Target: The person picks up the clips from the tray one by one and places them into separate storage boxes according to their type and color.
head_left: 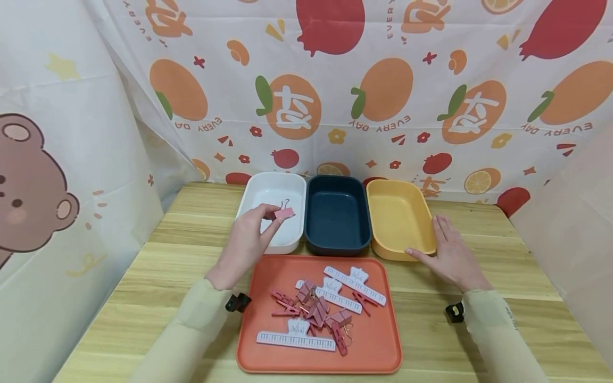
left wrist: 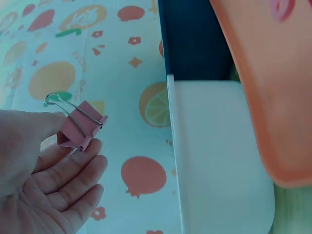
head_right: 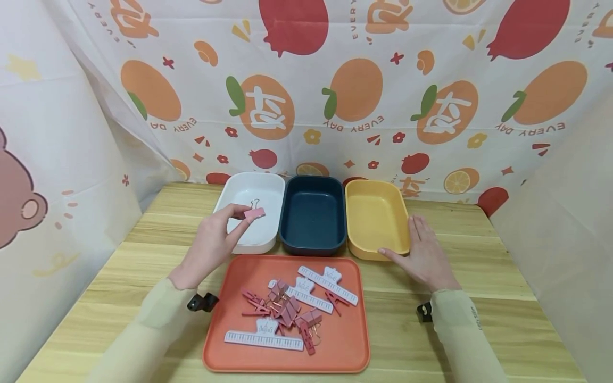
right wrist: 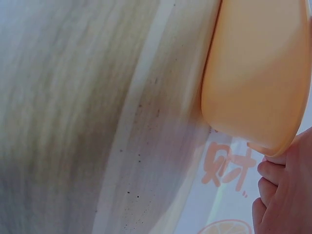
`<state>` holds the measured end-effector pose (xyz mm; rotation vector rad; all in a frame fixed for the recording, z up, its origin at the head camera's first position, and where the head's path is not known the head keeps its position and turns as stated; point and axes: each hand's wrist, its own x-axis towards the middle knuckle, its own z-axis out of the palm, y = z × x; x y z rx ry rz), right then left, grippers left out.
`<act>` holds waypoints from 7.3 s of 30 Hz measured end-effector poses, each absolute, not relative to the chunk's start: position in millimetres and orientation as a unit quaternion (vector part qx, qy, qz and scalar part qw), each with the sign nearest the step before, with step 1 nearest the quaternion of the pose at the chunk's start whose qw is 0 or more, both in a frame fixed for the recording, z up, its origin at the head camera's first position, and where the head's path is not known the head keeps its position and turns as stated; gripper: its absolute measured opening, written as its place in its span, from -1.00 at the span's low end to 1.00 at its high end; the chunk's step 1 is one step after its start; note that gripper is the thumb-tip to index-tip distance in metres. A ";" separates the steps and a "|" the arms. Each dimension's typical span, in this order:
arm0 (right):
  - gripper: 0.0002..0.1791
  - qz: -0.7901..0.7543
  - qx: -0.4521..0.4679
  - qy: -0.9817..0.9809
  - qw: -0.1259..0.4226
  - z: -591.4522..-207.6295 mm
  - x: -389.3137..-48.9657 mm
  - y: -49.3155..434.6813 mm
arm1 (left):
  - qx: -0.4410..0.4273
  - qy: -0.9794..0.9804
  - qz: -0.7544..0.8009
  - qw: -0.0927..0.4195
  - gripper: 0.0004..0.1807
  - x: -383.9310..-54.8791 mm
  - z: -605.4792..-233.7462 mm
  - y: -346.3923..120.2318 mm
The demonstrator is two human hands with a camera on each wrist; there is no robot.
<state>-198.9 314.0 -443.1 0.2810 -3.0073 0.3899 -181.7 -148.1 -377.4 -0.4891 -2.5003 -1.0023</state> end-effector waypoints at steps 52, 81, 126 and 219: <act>0.31 0.136 0.083 -0.987 0.030 -446.5 -201.2 315.0 | -0.001 -0.888 -0.460 0.007 -0.63 -275.1 -367.6 -202.7; 0.31 0.131 0.082 -0.988 0.027 -446.7 -202.0 314.7 | 0.094 -0.907 -0.408 -0.042 -0.58 -313.5 -383.7 -185.1; 0.32 0.133 0.078 -0.988 0.023 -443.1 -199.4 312.4 | -0.066 -0.904 -0.420 0.043 -0.47 -273.4 -371.0 -158.9; 0.28 0.143 0.088 -0.984 0.056 -449.7 -200.5 314.8 | -0.382 -0.870 -0.260 -0.171 -0.43 -134.0 -408.7 -103.2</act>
